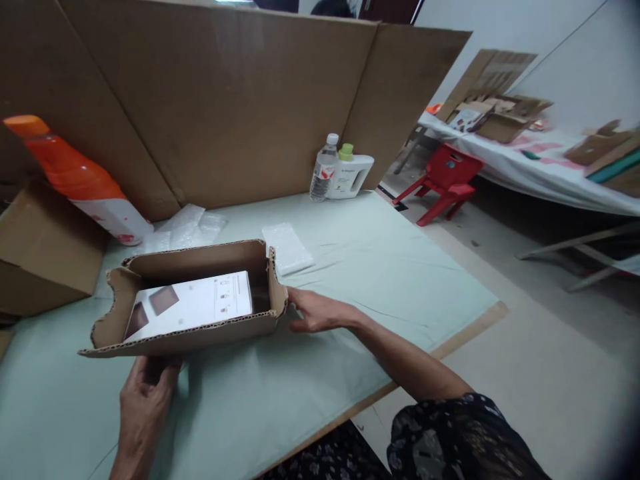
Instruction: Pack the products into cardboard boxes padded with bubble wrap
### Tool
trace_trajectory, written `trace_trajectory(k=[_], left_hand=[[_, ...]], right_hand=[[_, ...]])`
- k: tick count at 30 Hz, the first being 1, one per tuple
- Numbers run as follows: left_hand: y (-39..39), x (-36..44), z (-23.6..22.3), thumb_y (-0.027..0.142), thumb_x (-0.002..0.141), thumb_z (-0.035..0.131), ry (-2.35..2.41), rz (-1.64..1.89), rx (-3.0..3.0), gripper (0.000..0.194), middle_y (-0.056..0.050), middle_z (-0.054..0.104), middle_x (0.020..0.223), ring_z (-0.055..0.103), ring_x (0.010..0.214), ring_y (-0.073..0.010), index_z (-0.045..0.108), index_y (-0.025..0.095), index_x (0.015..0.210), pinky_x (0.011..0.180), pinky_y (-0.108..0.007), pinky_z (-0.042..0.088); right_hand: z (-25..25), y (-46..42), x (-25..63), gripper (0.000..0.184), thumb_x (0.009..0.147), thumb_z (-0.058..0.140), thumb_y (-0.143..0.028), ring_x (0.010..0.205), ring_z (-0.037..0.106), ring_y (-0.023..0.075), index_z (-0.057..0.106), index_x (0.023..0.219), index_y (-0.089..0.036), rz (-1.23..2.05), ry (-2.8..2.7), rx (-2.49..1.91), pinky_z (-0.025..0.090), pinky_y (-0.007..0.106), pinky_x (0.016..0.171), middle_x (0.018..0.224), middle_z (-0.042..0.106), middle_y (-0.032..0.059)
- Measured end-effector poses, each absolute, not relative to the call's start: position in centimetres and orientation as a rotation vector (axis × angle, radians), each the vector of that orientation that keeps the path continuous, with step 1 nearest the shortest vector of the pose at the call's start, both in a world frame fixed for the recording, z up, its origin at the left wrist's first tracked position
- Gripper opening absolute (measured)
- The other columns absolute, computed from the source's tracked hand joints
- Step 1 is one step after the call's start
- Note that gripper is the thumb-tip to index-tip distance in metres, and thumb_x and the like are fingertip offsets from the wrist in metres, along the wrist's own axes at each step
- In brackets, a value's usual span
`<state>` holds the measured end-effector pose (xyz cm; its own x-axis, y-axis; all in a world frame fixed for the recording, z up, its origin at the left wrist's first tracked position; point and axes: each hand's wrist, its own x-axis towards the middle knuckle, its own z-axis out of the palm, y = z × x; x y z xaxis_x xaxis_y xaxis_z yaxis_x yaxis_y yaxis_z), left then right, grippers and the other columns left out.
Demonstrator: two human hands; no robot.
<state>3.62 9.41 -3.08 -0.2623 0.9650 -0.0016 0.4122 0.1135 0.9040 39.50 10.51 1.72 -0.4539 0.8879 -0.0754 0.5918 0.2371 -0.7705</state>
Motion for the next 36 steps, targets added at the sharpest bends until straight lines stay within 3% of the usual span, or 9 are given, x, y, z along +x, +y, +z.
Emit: trace_trajectory(k=[8,11,14,19,22,26,29,32,36], left_hand=[[13.0,4.6,-2.6,0.045,0.065,0.069,1.765,1.156,1.29,0.036,0.001,0.058,0.069,0.045,0.06,-0.012,0.065,0.017,0.088,0.054,-0.024,0.037],[13.6,5.1,-2.7,0.041,0.063,0.068,1.753,1.182,1.264,0.034,0.002,0.058,0.07,0.049,0.062,-0.0125,0.064,0.018,0.089,0.058,-0.025,0.042],[12.8,5.2,-3.4,0.038,0.064,0.072,1.677,1.307,1.157,0.048,-0.004,0.067,0.092,0.063,0.086,-0.018,0.065,0.019,0.106,0.082,-0.032,0.053],[9.7,5.0,-5.3,0.04,0.067,0.079,1.594,1.323,1.01,0.074,-0.013,0.065,0.13,0.062,0.122,-0.0279,0.056,0.02,0.134,0.113,-0.051,0.043],[7.1,4.8,-6.0,0.046,0.074,0.076,1.633,1.232,1.082,0.072,-0.016,0.063,0.137,0.06,0.127,-0.0312,0.056,0.02,0.138,0.115,-0.054,0.041],[4.1,4.6,-4.8,0.053,0.082,0.067,1.835,1.173,1.284,0.062,-0.013,0.063,0.14,0.064,0.12,-0.0326,0.061,0.022,0.134,0.102,-0.051,0.052],[2.9,5.5,-3.2,0.047,0.09,0.059,1.89,1.182,1.576,0.041,-0.011,0.065,0.137,0.065,0.119,-0.0311,0.068,0.023,0.122,0.092,-0.045,0.056],[2.8,7.5,-2.5,0.035,0.094,0.056,1.69,1.229,1.886,0.029,-0.011,0.068,0.129,0.065,0.119,-0.0278,0.067,0.022,0.117,0.101,-0.045,0.054],[3.6,10.7,-3.3,0.026,0.094,0.057,1.368,1.068,2.141,0.048,-0.014,0.061,0.139,0.059,0.129,-0.0277,0.053,0.021,0.141,0.105,-0.046,0.053]], right_hand=[[0.4,14.9,36.7,0.063,0.079,0.069,-0.016,0.096,0.07,0.0216,0.054,0.14,-0.018,1.109,-1.937,-1.294,0.057,0.032,0.081,0.127,0.069,0.0116],[-0.1,16.5,38.6,0.062,0.078,0.066,-0.013,0.107,0.068,0.0237,0.057,0.139,-0.019,1.01,-2.045,-1.31,0.057,0.035,0.089,0.134,0.067,0.0124],[-0.5,18.3,41.3,0.057,0.079,0.065,-0.013,0.125,0.061,0.0267,0.061,0.135,-0.019,0.619,-2.075,-1.556,0.05,0.043,0.106,0.141,0.064,0.0114],[-1.8,21.3,43.9,0.029,0.08,0.065,-0.013,0.12,0.062,0.0318,0.071,0.108,-0.016,0.304,-1.902,-1.88,0.044,0.051,0.108,0.125,0.071,0.0153],[-2.6,21.3,43.9,0.014,0.081,0.064,-0.014,0.114,0.065,0.0302,0.07,0.093,-0.019,0.252,-1.859,-1.891,0.047,0.048,0.103,0.116,0.073,0.0129],[-2.1,18.7,43.2,0.006,0.084,0.063,-0.018,0.127,0.058,0.0329,0.066,0.089,-0.02,0.165,-1.817,-1.838,0.044,0.053,0.105,0.14,0.062,0.0163],[-0.7,14.8,42.2,0.005,0.088,0.061,-0.023,0.129,0.059,0.0313,0.064,0.091,-0.021,0.139,-1.815,-1.681,0.046,0.052,0.104,0.148,0.056,0.0168],[-0.1,9.7,40.4,0.003,0.089,0.062,-0.024,0.126,0.063,0.0282,0.06,0.091,-0.022,0.168,-1.85,-1.486,0.049,0.048,0.102,0.146,0.058,0.0167],[-0.8,3.1,38.1,0.012,0.086,0.068,-0.022,0.123,0.065,0.0274,0.057,0.092,-0.022,0.265,-1.946,-1.322,0.052,0.046,0.097,0.142,0.06,0.0165]])
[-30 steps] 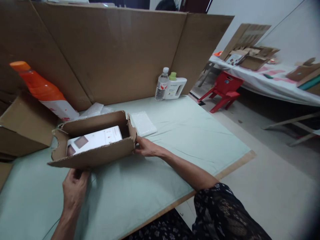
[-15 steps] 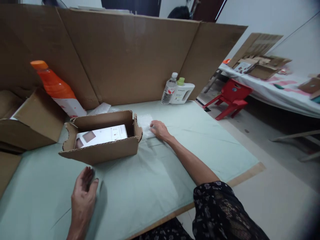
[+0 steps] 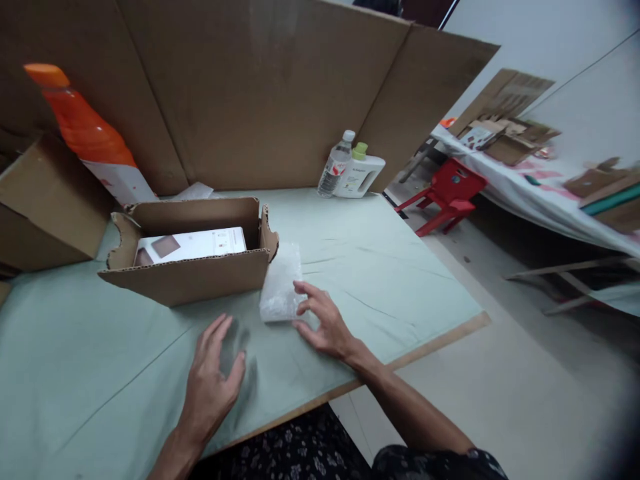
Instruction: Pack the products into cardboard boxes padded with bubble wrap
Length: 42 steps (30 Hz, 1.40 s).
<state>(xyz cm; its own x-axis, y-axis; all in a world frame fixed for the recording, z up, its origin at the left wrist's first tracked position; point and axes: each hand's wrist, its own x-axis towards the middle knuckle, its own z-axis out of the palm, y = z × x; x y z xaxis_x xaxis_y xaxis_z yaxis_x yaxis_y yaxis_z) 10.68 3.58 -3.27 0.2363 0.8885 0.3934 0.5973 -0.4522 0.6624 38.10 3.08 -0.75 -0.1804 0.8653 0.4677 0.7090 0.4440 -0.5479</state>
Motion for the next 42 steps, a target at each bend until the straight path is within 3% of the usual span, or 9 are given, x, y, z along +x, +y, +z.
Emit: trace_trajectory(k=[3,5,11,19,23,25,35,40,42], left_hand=[[4.5,12.2,-4.2,0.026,0.091,0.058,1.19,0.952,2.236,0.065,-0.016,0.055,0.147,0.052,0.137,-0.0306,0.039,0.02,0.153,0.111,-0.051,0.049],[5.1,12.9,-4.5,0.026,0.089,0.059,1.109,0.904,2.233,0.066,-0.016,0.056,0.146,0.053,0.136,-0.0318,0.04,0.021,0.152,0.111,-0.053,0.047],[5.0,14.2,-3.6,0.028,0.09,0.059,1.087,0.866,1.982,0.059,-0.013,0.066,0.132,0.067,0.116,-0.0266,0.048,0.023,0.147,0.103,-0.046,0.054],[1.8,14.1,-4.0,0.03,0.087,0.066,1.101,0.791,1.779,0.069,-0.011,0.07,0.117,0.069,0.105,-0.0229,0.043,0.022,0.152,0.098,-0.041,0.055],[1.5,14.7,-4.1,0.037,0.093,0.059,1.21,0.803,1.676,0.063,-0.008,0.072,0.101,0.07,0.095,-0.0199,0.043,0.017,0.15,0.089,-0.036,0.056],[1.5,15.0,-3.9,0.04,0.093,0.058,1.273,0.826,1.653,0.059,-0.005,0.071,0.092,0.069,0.088,-0.0185,0.047,0.016,0.147,0.078,-0.031,0.056],[1.5,14.0,-3.2,0.039,0.091,0.059,1.33,0.882,1.724,0.048,-0.005,0.072,0.089,0.068,0.079,-0.018,0.06,0.018,0.134,0.068,-0.028,0.054],[1.4,12.6,-3.0,0.034,0.087,0.064,1.255,0.858,1.821,0.053,-0.008,0.075,0.104,0.071,0.09,-0.0204,0.059,0.02,0.138,0.083,-0.033,0.057],[1.1,12.2,-3.2,0.027,0.087,0.063,1.154,0.854,1.902,0.043,-0.008,0.076,0.107,0.071,0.093,-0.0211,0.066,0.021,0.13,0.082,-0.034,0.056]], right_hand=[[-0.7,0.3,38.1,0.015,0.087,0.069,-0.024,0.114,0.068,0.0263,0.057,0.096,-0.023,0.325,-1.867,-1.31,0.054,0.046,0.095,0.138,0.063,0.0156],[-0.3,-0.2,38.8,0.013,0.089,0.067,-0.025,0.111,0.069,0.0258,0.058,0.098,-0.024,0.374,-1.737,-1.368,0.054,0.047,0.096,0.136,0.064,0.0149],[-0.5,1.7,40.0,0.043,0.088,0.067,-0.033,0.137,0.053,0.032,0.059,0.13,-0.025,0.606,-1.698,-1.45,0.048,0.052,0.107,0.148,0.056,0.0158],[-3.0,1.7,39.1,0.069,0.086,0.071,-0.044,0.113,0.065,0.0255,0.048,0.147,-0.023,1.008,-1.484,-1.369,0.05,0.038,0.092,0.135,0.063,0.0131],[-3.3,0.7,38.2,0.054,0.088,0.068,-0.038,0.071,0.057,0.0147,0.058,0.138,-0.019,1.052,-1.442,-1.451,0.047,0.028,0.07,0.085,0.066,0.0009],[-3.2,0.3,37.8,0.046,0.089,0.065,-0.035,0.065,0.053,0.0134,0.063,0.133,-0.02,1.042,-1.489,-1.501,0.045,0.027,0.065,0.078,0.063,-0.001],[-2.7,-0.3,37.0,0.034,0.089,0.064,-0.03,0.083,0.068,0.0204,0.07,0.121,-0.022,0.963,-1.785,-1.487,0.053,0.033,0.078,0.11,0.077,0.0068],[-1.4,-0.9,37.1,0.03,0.088,0.069,-0.04,0.093,0.071,0.0238,0.074,0.112,-0.022,1.106,-1.821,-1.388,0.055,0.037,0.085,0.106,0.078,0.0076],[-0.4,-0.7,37.6,0.032,0.092,0.065,-0.045,0.097,0.071,0.023,0.074,0.112,-0.022,1.196,-1.719,-1.293,0.055,0.036,0.087,0.107,0.077,0.0075]])
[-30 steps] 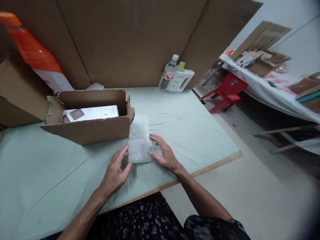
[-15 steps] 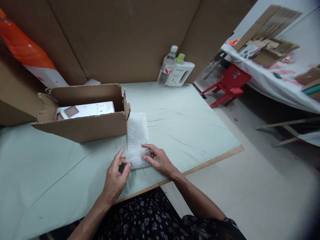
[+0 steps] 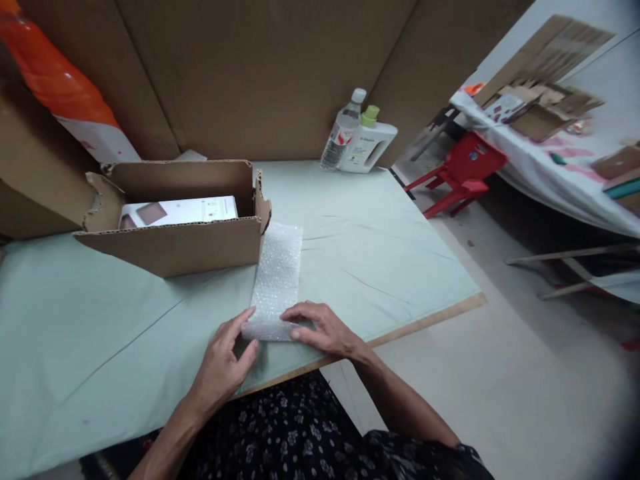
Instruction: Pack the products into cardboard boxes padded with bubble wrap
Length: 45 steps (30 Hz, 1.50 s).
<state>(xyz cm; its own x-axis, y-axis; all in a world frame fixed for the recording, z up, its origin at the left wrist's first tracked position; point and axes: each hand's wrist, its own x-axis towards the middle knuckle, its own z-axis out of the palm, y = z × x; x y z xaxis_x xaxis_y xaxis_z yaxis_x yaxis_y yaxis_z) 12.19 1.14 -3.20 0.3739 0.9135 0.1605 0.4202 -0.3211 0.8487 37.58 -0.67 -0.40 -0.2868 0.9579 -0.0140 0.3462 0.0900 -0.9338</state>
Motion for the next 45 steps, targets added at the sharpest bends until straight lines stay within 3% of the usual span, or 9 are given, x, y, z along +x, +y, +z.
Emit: trace_trajectory(k=[5,11,14,19,22,26,32,39,45], left_hand=[[0.7,11.8,-3.5,0.01,0.083,0.054,0.907,0.857,2.057,0.028,-0.004,0.078,0.094,0.071,0.093,-0.0218,0.073,0.024,0.098,0.085,-0.037,0.053],[0.7,11.7,-3.3,0.005,0.069,0.049,0.803,0.772,2.126,0.036,-0.003,0.076,0.084,0.07,0.098,-0.0249,0.072,0.025,0.088,0.089,-0.042,0.052],[0.6,11.6,-3.2,0.004,0.068,0.048,0.806,0.788,2.127,0.037,-0.002,0.076,0.084,0.07,0.1,-0.0257,0.071,0.025,0.088,0.089,-0.043,0.052],[0.6,11.5,-3.4,0.004,0.072,0.048,0.832,0.805,2.129,0.035,-0.002,0.077,0.086,0.07,0.097,-0.0248,0.069,0.025,0.09,0.087,-0.043,0.052],[0.7,11.4,-3.6,0.003,0.073,0.049,0.813,0.8,2.147,0.034,-0.001,0.077,0.087,0.07,0.096,-0.0241,0.069,0.025,0.091,0.087,-0.042,0.051],[1.0,11.5,-3.7,0.004,0.074,0.05,0.803,0.762,2.177,0.032,-0.001,0.076,0.086,0.07,0.094,-0.0234,0.068,0.025,0.09,0.086,-0.041,0.051],[1.2,11.9,-2.8,0.004,0.076,0.049,0.799,0.744,2.205,0.03,-0.001,0.075,0.086,0.069,0.087,-0.0211,0.068,0.023,0.089,0.081,-0.038,0.052],[2.1,12.7,-2.1,0.021,0.09,0.054,1.07,0.755,2.039,0.024,-0.006,0.078,0.099,0.072,0.089,-0.02,0.071,0.021,0.107,0.077,-0.033,0.054],[4.9,14.2,-1.8,0.032,0.09,0.055,1.194,0.63,1.964,0.031,-0.005,0.077,0.096,0.07,0.079,-0.0188,0.069,0.019,0.115,0.071,-0.03,0.054]], right_hand=[[1.2,2.0,38.3,0.032,0.099,0.058,-0.044,0.112,0.068,0.0227,0.075,0.114,-0.021,1.214,-1.643,-1.251,0.052,0.039,0.098,0.118,0.075,0.009],[-1.3,10.2,38.0,0.042,0.083,0.078,-0.042,0.087,0.076,0.0207,0.072,0.116,-0.015,2.161,-1.516,-1.014,0.061,0.029,0.068,0.106,0.079,0.0116],[-2.6,15.6,39.3,0.03,0.078,0.079,-0.029,0.082,0.075,0.0222,0.071,0.103,-0.013,1.772,-1.117,-1.282,0.064,0.035,0.07,0.099,0.078,0.014],[-2.4,19.1,41.9,0.031,0.083,0.068,-0.023,0.121,0.063,0.0195,0.065,0.114,-0.018,1.248,-0.89,-1.311,0.056,0.037,0.102,0.132,0.066,0.0105],[-2.1,16.8,41.8,0.032,0.081,0.069,-0.026,0.116,0.066,0.0211,0.067,0.111,-0.018,1.272,-0.898,-1.269,0.057,0.039,0.101,0.129,0.068,0.0107],[-2.1,14.7,40.2,0.032,0.077,0.074,-0.027,0.1,0.072,0.0244,0.072,0.106,-0.015,1.679,-1.043,-1.188,0.061,0.045,0.091,0.114,0.075,0.0134],[-1.5,16.7,41.1,0.033,0.081,0.066,-0.024,0.116,0.064,0.0203,0.067,0.113,-0.016,1.086,-0.901,-1.421,0.054,0.039,0.103,0.12,0.072,0.0093],[0.2,8.7,41.8,0.031,0.081,0.077,-0.038,0.092,0.073,0.0184,0.073,0.106,-0.019,1.416,-1.317,-1.18,0.058,0.035,0.084,0.108,0.077,0.0072],[0.5,2.3,41.5,0.022,0.09,0.07,-0.033,0.097,0.072,0.0205,0.074,0.108,-0.02,1.068,-1.408,-1.385,0.057,0.039,0.089,0.106,0.078,0.0069]])
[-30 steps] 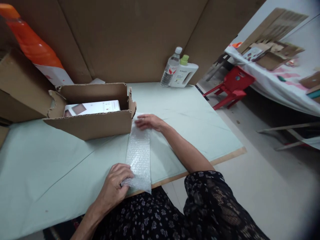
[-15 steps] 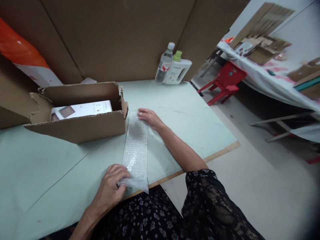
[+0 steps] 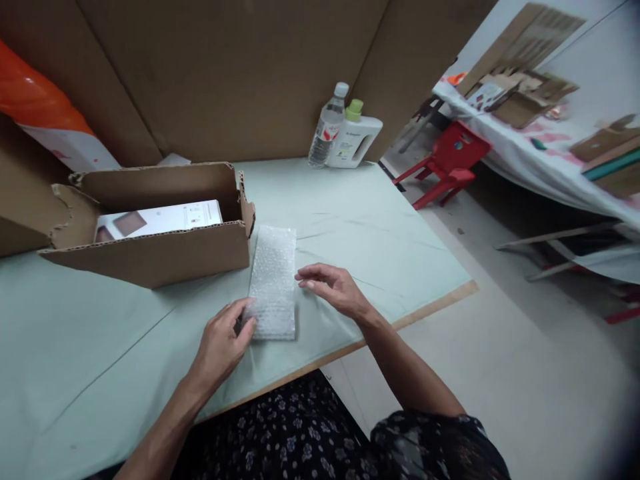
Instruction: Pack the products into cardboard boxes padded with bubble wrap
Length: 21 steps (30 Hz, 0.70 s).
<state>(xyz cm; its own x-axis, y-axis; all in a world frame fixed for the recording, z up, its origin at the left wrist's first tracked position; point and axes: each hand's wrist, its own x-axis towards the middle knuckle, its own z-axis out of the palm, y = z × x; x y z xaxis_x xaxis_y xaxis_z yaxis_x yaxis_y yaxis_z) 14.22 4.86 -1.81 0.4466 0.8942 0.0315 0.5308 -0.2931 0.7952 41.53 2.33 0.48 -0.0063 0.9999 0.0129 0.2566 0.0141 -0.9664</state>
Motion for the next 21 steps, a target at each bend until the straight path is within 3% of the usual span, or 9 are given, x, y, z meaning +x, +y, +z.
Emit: trace_trajectory(k=[3,8,13,17,21], left_hand=[[5.9,14.8,-2.1,0.031,0.088,0.053,1.261,0.574,2.025,0.036,-0.006,0.077,0.096,0.069,0.077,-0.0201,0.068,0.018,0.119,0.072,-0.032,0.054],[6.1,15.3,-3.4,0.028,0.088,0.052,1.344,0.589,2.148,0.04,-0.009,0.077,0.097,0.07,0.081,-0.0231,0.067,0.016,0.123,0.078,-0.035,0.055],[5.9,15.6,-3.6,0.027,0.091,0.053,1.249,0.718,2.165,0.039,-0.01,0.077,0.099,0.071,0.083,-0.0225,0.066,0.014,0.125,0.08,-0.035,0.056],[6.0,15.7,-3.0,0.031,0.094,0.053,1.189,0.84,2.055,0.037,-0.01,0.077,0.107,0.073,0.088,-0.0204,0.066,0.014,0.124,0.08,-0.031,0.057],[6.5,15.9,-3.0,0.028,0.092,0.055,1.243,0.654,2.094,0.04,-0.008,0.078,0.097,0.072,0.081,-0.0212,0.065,0.015,0.128,0.076,-0.032,0.057]], right_hand=[[0.1,0.3,40.2,0.023,0.093,0.066,-0.03,0.103,0.071,0.0221,0.071,0.114,-0.021,0.922,-1.561,-1.365,0.057,0.04,0.09,0.112,0.077,0.0084],[-1.8,-1.3,37.1,0.04,0.087,0.073,-0.029,0.124,0.061,0.0304,0.064,0.126,-0.02,0.503,-2.159,-1.29,0.049,0.05,0.101,0.135,0.067,0.0144],[-3.2,-1.4,35.6,0.029,0.09,0.066,-0.023,0.114,0.062,0.0296,0.064,0.119,-0.019,0.247,-2.232,-1.382,0.049,0.045,0.091,0.128,0.069,0.0141],[-2.7,-1.7,35.6,0.03,0.091,0.066,-0.034,0.114,0.061,0.0285,0.063,0.118,-0.021,0.191,-2.131,-1.328,0.046,0.045,0.093,0.13,0.067,0.0144],[-2.5,-2.0,35.9,0.034,0.09,0.068,-0.038,0.118,0.06,0.0285,0.062,0.118,-0.02,0.179,-2.1,-1.331,0.044,0.045,0.096,0.133,0.066,0.0144]])
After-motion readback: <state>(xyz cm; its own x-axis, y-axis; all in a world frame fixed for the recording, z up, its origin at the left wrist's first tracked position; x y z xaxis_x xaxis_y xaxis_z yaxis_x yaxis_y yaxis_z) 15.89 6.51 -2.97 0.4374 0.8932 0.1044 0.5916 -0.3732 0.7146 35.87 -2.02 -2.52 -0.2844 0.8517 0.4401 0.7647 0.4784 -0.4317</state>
